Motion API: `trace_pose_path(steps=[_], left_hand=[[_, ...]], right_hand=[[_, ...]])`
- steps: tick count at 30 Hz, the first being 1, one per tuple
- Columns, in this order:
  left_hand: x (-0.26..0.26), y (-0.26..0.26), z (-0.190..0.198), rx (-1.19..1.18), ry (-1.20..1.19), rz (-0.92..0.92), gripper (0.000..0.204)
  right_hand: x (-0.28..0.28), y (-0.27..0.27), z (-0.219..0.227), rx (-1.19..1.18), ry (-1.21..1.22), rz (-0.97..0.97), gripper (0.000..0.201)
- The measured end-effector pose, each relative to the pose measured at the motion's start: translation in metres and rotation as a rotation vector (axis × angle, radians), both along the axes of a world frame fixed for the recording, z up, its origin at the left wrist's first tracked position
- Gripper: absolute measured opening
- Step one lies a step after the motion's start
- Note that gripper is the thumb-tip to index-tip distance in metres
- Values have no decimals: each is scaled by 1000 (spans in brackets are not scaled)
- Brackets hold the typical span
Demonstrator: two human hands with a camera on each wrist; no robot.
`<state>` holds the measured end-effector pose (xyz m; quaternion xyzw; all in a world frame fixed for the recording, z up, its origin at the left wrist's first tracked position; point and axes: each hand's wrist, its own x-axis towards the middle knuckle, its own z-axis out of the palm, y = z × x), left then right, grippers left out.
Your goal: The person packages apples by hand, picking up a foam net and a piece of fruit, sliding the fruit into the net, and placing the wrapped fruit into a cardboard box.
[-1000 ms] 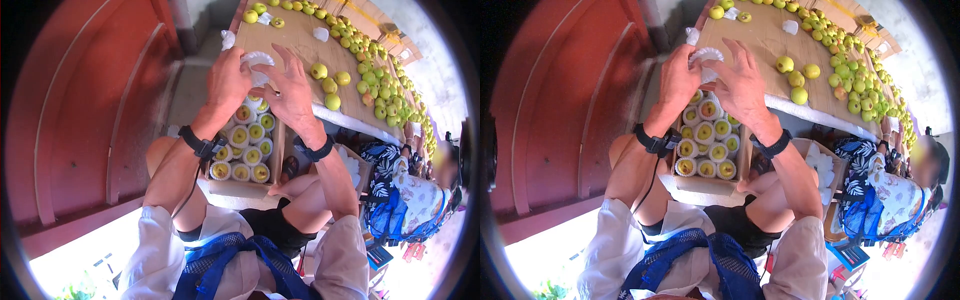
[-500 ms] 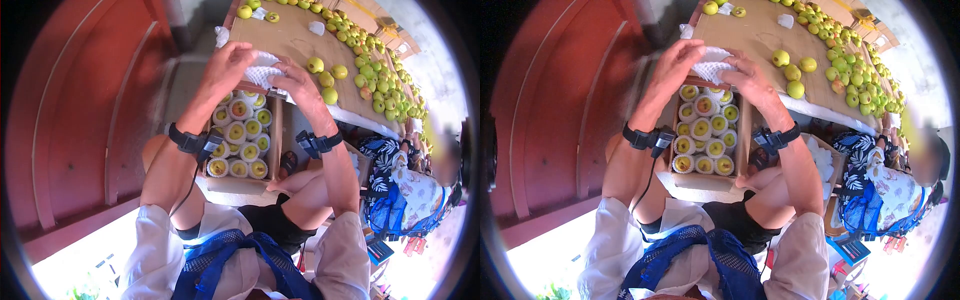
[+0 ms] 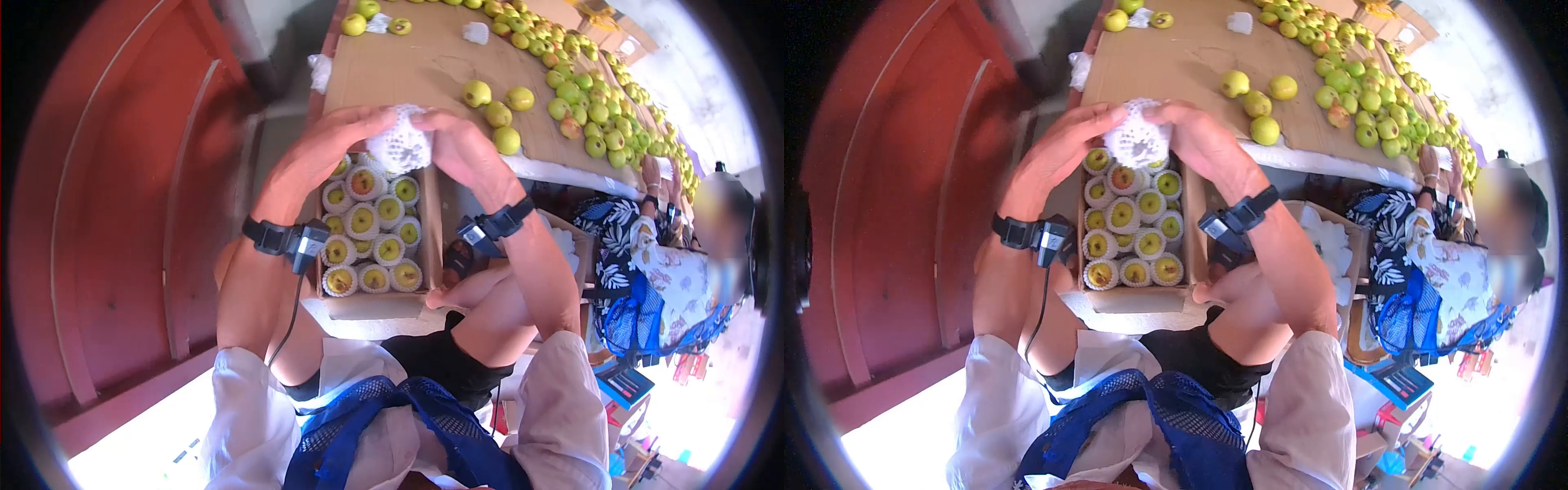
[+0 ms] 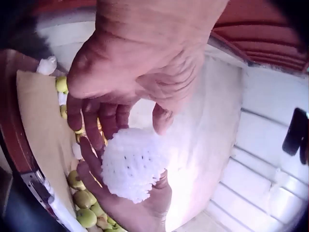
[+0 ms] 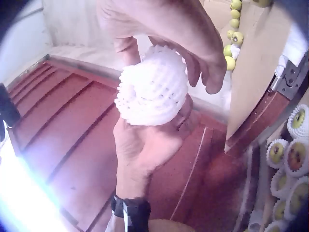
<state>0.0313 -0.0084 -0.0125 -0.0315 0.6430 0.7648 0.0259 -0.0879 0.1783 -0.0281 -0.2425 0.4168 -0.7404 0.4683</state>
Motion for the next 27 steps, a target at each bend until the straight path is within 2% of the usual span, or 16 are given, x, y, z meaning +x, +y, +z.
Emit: trace_pose_path(steps=[4, 5, 8, 10, 13, 16, 19, 22, 25, 27], left_hand=[[-6, -9, -7, 119, 24, -20, 36], [-3, -9, -7, 120, 31, 45, 36], [1, -10, 2, 156, 64, 98, 38], [2, -12, 4, 179, 94, 93, 39], [3, -16, 3, 195, 104, 145, 38], [8, -19, 6, 210, 118, 136, 37], [8, -27, 3, 225, 149, 175, 36], [6, -34, 1, 260, 183, 223, 33], [9, -37, 7, 279, 190, 271, 35], [8, -43, 7, 280, 181, 280, 40]], right_hand=[[-5, 4, -3, 121, 171, -86, 35], [-17, 10, -6, 137, 235, -147, 33], [-70, 30, -8, 395, 1003, -392, 33], [-117, 33, -23, 614, 998, -655, 41], [-132, 37, -18, 1119, 1234, -815, 50], [-140, 23, -26, 1373, 1356, -748, 53], [-144, 13, -36, 1437, 1420, -614, 55], [-145, 13, -35, 1440, 1482, -493, 58], [-144, 8, -36, 1384, 1457, -470, 63], [-137, 4, -42, 1167, 1460, -472, 66]])
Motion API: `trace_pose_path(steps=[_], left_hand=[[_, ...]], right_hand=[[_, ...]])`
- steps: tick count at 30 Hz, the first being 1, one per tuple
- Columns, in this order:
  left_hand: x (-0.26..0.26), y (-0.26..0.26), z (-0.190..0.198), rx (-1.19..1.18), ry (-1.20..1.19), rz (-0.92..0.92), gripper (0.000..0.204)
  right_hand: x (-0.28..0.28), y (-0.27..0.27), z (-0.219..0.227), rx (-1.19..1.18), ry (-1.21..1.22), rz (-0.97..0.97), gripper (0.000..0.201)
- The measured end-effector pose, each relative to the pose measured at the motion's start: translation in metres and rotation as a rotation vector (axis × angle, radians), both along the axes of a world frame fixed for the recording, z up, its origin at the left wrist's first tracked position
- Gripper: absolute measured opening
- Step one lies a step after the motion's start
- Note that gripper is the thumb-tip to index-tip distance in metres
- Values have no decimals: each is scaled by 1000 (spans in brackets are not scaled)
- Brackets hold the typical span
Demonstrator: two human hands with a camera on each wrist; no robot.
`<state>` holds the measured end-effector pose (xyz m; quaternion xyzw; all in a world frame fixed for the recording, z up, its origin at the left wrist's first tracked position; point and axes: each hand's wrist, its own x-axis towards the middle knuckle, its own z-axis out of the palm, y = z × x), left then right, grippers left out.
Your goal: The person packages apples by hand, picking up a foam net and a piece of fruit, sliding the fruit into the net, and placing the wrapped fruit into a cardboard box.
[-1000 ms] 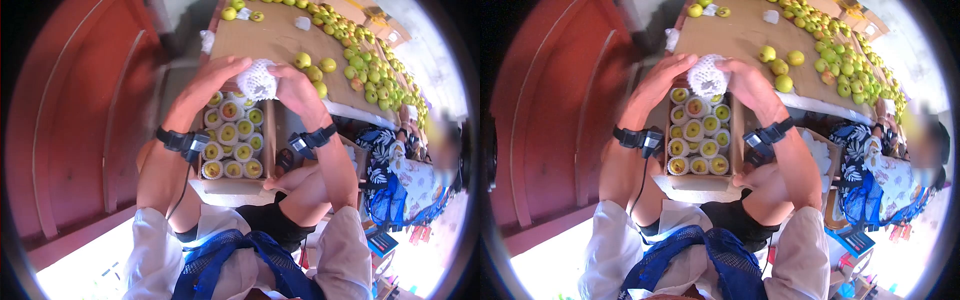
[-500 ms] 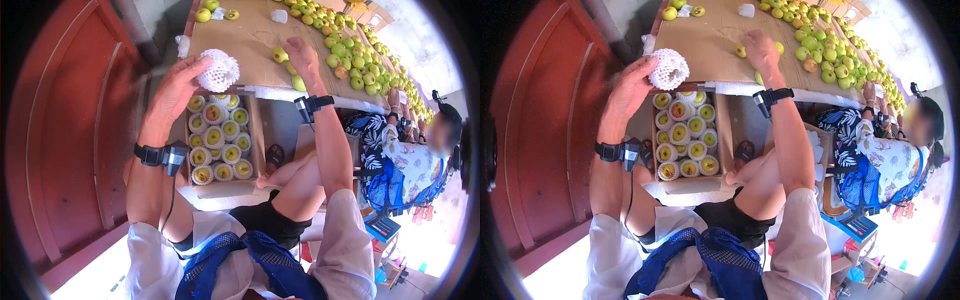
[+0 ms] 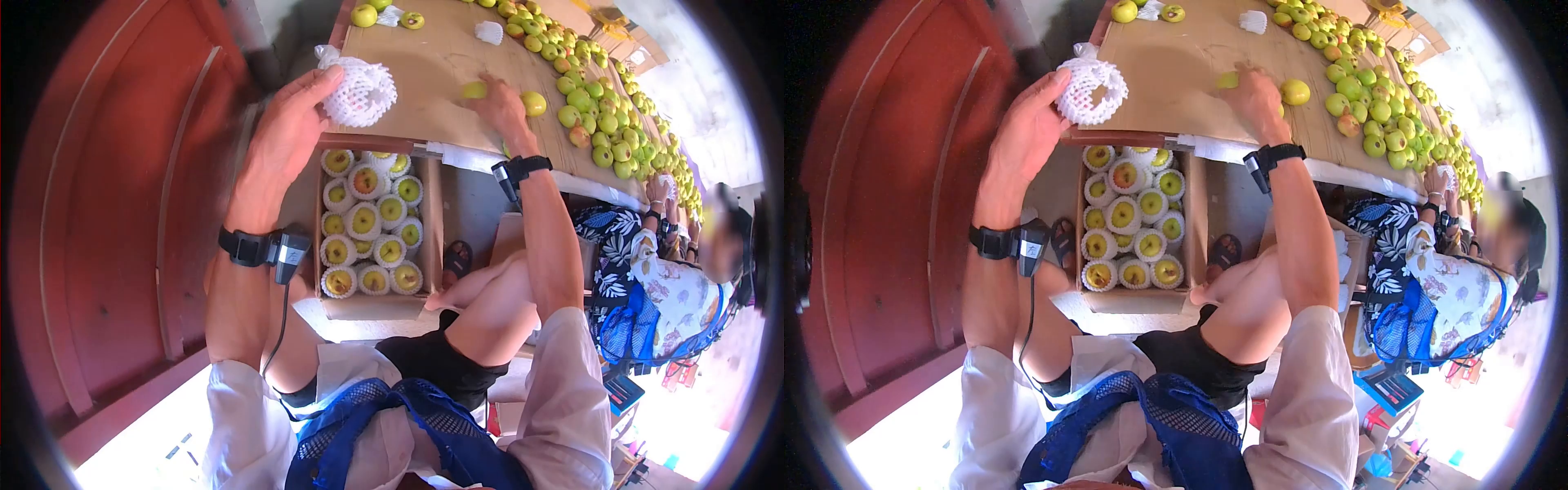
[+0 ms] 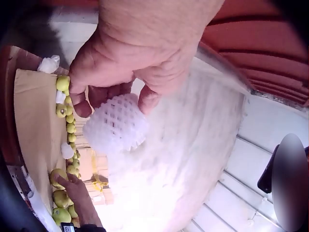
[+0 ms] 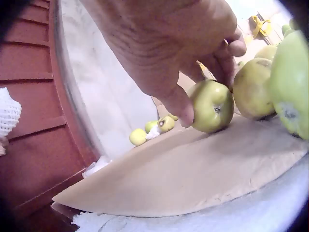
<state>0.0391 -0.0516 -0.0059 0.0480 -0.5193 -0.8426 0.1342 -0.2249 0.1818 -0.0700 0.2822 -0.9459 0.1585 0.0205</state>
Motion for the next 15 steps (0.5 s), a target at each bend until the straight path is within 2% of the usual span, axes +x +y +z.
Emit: trace_pose_path(steps=[4, 8, 11, 15], left_hand=[[-4, -5, -3, 8, 27, 57, 42], [-12, -13, -9, -19, 17, 114, 42], [-12, -17, -10, -37, 15, 125, 42], [-17, -23, -13, -39, -7, 118, 42]], right_hand=[[25, -22, -12, -209, -157, 220, 72], [46, -40, -30, -484, -347, 379, 68], [55, -43, -44, -505, -264, 424, 66], [65, -37, -30, -462, -287, 430, 67]])
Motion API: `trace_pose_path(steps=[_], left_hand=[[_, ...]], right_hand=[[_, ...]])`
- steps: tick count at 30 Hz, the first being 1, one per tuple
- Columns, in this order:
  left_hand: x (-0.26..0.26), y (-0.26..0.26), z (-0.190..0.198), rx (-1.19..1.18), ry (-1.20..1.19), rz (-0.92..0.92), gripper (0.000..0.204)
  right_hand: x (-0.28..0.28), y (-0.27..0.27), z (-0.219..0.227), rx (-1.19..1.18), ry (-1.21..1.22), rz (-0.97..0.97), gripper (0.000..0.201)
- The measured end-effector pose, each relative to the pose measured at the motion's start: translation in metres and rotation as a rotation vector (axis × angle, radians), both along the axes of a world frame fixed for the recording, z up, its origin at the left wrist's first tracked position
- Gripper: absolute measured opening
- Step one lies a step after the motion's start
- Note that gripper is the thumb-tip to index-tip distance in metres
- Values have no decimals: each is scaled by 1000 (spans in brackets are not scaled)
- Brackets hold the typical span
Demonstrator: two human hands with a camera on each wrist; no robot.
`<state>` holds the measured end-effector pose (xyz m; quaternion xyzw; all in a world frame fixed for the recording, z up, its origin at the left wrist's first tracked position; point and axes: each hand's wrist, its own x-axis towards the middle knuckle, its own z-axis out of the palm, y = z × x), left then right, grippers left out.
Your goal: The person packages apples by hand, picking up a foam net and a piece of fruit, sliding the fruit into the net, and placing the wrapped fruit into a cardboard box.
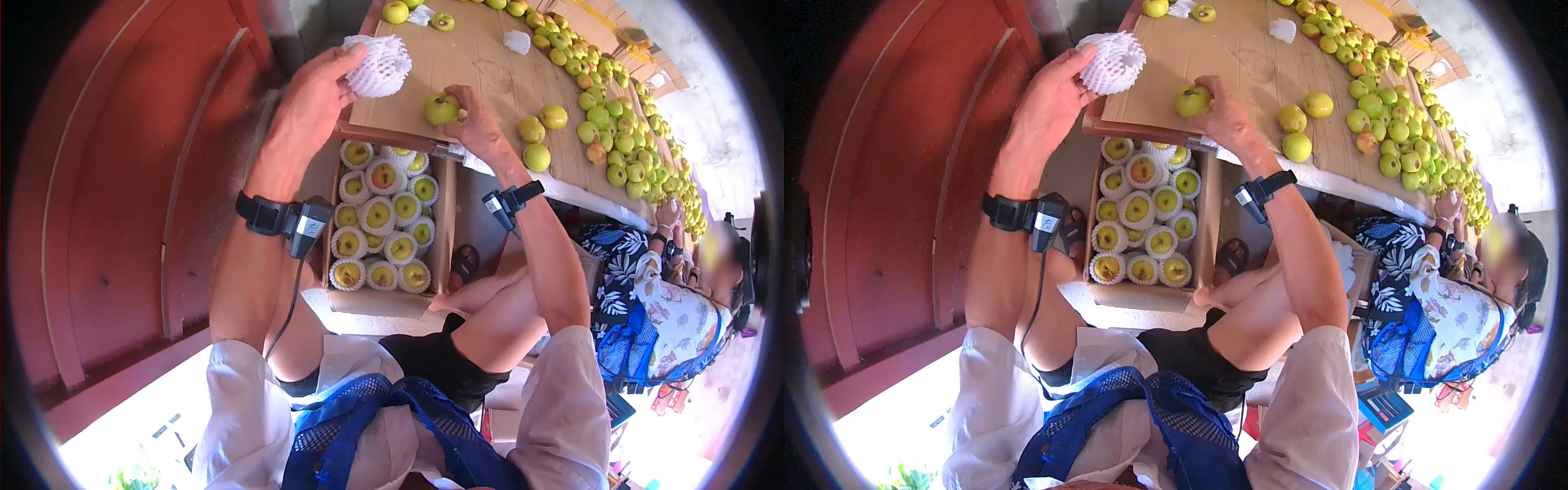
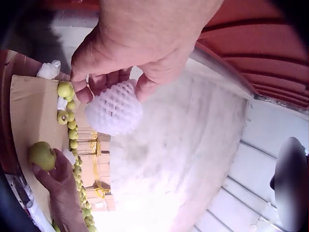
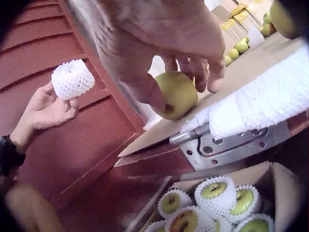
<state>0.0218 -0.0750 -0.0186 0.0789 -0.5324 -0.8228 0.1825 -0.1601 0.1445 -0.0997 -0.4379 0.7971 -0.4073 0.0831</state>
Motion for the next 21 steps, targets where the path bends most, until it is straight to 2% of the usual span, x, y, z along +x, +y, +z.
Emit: trace_pose_path(steps=[8, 11, 17, 20, 21], left_hand=[[-17, 4, -9, -64, -124, 14, 36], [-26, 2, -17, -70, -158, 11, 34], [-32, 4, -21, -67, -163, -11, 34], [-33, 2, -24, -68, -154, -11, 34], [-34, 2, -24, -67, -150, -8, 34]], right_hand=[[5, -2, 18, 178, -16, -42, 71], [7, -1, 21, 168, 38, -34, 75], [3, 0, 20, 149, -10, -15, 80], [1, 3, 17, 121, -112, -7, 81], [3, 6, 21, 109, -103, -53, 76]])
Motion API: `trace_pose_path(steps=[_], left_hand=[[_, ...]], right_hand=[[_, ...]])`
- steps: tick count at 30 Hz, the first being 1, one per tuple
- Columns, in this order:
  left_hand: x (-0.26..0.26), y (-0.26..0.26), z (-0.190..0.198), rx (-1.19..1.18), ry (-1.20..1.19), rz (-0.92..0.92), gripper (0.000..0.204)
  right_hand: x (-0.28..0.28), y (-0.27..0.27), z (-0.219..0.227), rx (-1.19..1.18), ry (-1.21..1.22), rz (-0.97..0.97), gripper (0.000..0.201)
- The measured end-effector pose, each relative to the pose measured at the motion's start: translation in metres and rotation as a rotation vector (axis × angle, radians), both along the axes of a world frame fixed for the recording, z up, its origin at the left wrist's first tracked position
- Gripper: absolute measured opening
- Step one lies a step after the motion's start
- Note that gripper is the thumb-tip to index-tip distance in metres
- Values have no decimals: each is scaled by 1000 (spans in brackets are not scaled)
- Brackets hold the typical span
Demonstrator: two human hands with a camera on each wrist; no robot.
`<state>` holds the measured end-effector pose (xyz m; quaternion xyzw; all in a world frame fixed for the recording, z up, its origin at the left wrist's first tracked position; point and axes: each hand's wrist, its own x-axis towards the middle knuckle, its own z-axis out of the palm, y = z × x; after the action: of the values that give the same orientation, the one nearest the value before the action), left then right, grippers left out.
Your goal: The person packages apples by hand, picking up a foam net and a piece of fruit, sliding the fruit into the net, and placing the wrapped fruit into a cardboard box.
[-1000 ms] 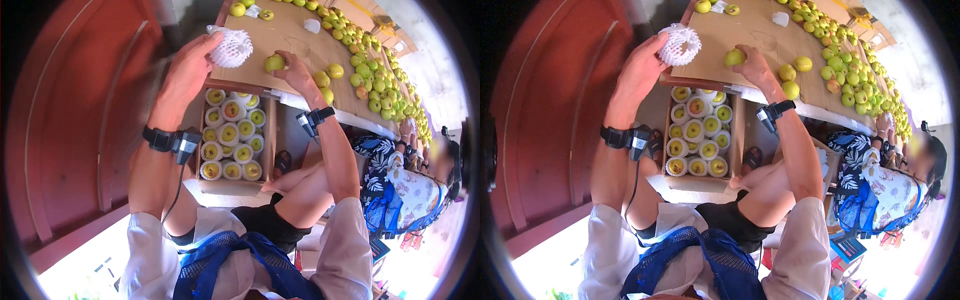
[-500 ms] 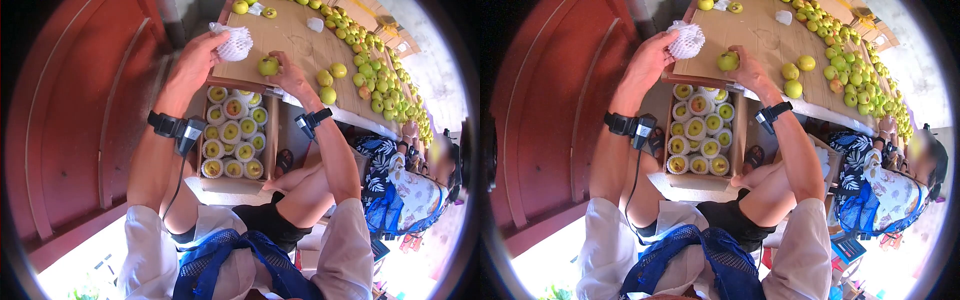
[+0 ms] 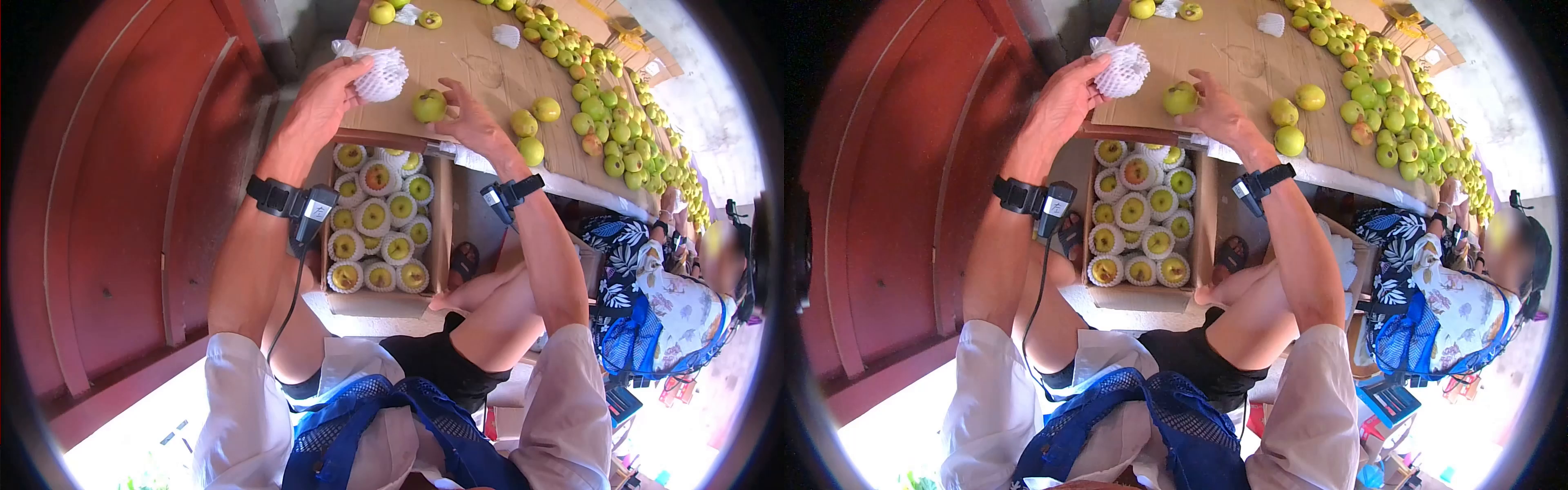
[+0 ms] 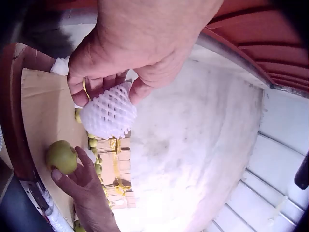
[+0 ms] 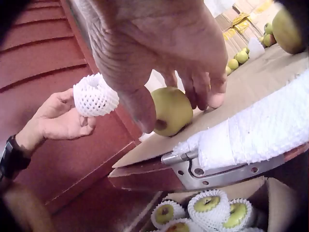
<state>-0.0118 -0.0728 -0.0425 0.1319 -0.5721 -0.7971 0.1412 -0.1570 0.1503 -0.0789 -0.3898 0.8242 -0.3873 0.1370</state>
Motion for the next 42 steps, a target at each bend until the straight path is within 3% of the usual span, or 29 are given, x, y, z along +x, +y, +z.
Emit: trace_pose_path(steps=[2, 5, 8, 11, 15, 21, 28, 31, 34, 37, 40, 42], left_hand=[[-1, 0, 1, 9, 34, -12, 35], [-1, 3, 4, 22, 60, -14, 36], [-4, 8, 5, -12, 80, -28, 36], [0, 16, 12, -60, 99, -70, 35], [15, 34, 32, -270, 72, -110, 30], [9, 46, 16, -966, 58, -87, 26], [15, 60, 23, -994, 172, -51, 25], [19, 62, 28, -961, 239, -12, 24], [26, 64, 39, -850, 197, 166, 30], [26, 62, 42, -661, 137, 148, 41], [11, 62, 29, 214, 236, -52, 37], [9, 62, 21, 323, 269, -64, 40]], right_hand=[[5, 7, 10, -19, 28, -92, 65], [7, 7, 20, -252, 7, -102, 45], [27, 0, 35, -523, -258, -45, 27], [59, 3, 73, -393, -323, -38, 34], [56, 3, 72, -417, -475, -40, 31], [42, 1, 57, -562, -846, -20, 34], [36, 5, 48, -701, -953, -12, 12], [29, 14, 55, -806, -1027, 22, 10], [29, 19, 64, -857, -1064, 45, 14], [36, 20, 74, -843, -1081, 138, 20], [43, 17, 78, -818, -1137, 260, 22], [45, 17, 78, -794, -1155, 327, 24]])
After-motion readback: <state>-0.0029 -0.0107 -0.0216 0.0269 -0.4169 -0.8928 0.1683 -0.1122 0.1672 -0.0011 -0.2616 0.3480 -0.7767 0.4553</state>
